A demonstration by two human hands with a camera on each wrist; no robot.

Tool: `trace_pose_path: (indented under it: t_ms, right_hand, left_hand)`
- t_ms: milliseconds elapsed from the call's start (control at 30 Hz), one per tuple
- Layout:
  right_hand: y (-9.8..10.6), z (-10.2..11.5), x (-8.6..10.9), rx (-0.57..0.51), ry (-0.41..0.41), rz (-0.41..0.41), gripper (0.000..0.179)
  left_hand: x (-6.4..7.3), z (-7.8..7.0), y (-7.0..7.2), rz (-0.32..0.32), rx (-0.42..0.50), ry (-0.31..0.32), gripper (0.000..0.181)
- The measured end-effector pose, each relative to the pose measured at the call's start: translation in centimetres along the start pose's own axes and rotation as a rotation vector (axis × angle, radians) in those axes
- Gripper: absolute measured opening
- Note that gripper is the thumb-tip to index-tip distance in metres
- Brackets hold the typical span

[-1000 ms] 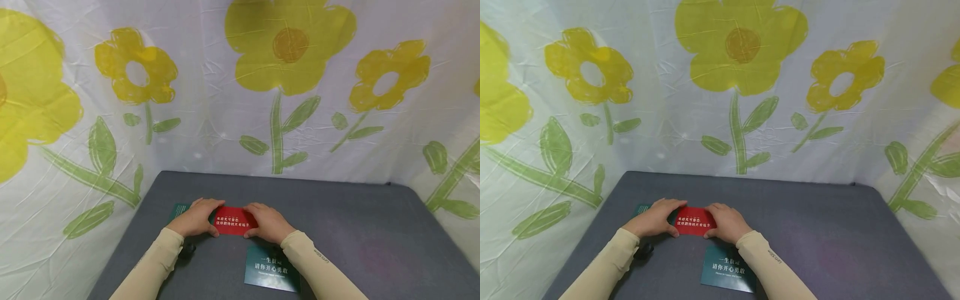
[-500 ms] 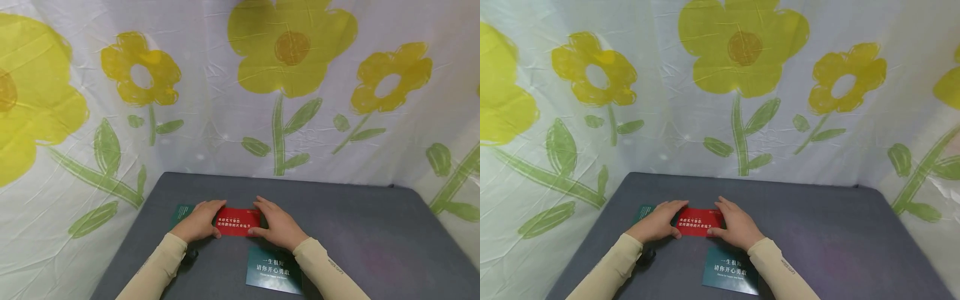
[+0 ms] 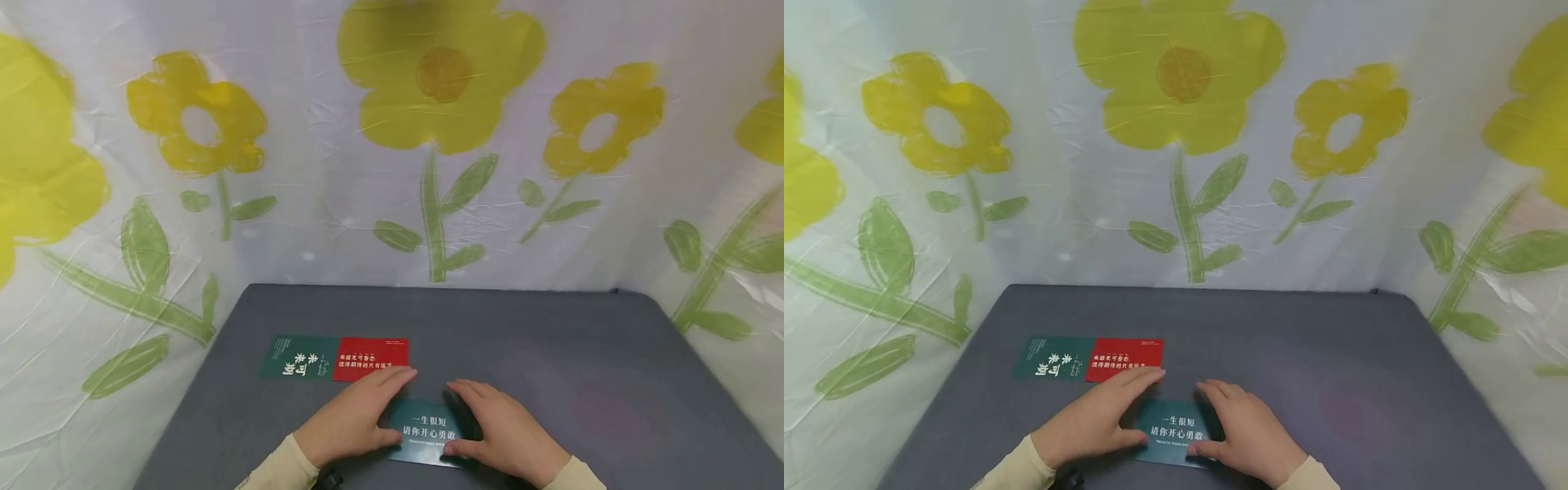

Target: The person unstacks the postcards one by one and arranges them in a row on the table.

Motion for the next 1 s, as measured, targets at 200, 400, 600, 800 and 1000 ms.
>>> trace_pose_path:
  t_ms: [200,400,600,800,1000]
  right_hand:
    - [-1.2,-0.1,0.4,-0.03,0.021,0.018,0.103]
    - [-2.2,0.0,-0.3,-0.001,0.07,0.018,0.101]
    - [-2.6,0.0,-0.6,-0.003,0.078,0.003,0.092]
    - [-2.4,-0.1,-0.6,-0.033,0.063,-0.017,0.088]
    - [-2.5,0.0,-0.7,-0.043,0.069,-0.015,0.087]
  left_hand:
    - [0.8,-0.5,-1.8,0.093,-0.018,-0.003,0.098]
    - [1.2,0.9,-2.5,0.134,-0.007,0.066,0.098]
    - [1.4,1.9,-2.9,0.14,0.015,0.074,0.096]
    - [1.2,2.5,-2.8,0.114,0.032,0.059,0.091]
    - [1.2,2.6,-2.4,0.096,0.02,0.049,0.085]
Point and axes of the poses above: each hand's wrist, its own x-axis away from the middle knuckle, its own y-axis out of the back of the hand, z = x × y, the point moved 7 cm from there along -x, towards the middle knuckle, and after that the axes turned 9 degrees about -x, right-handed, at the moved point
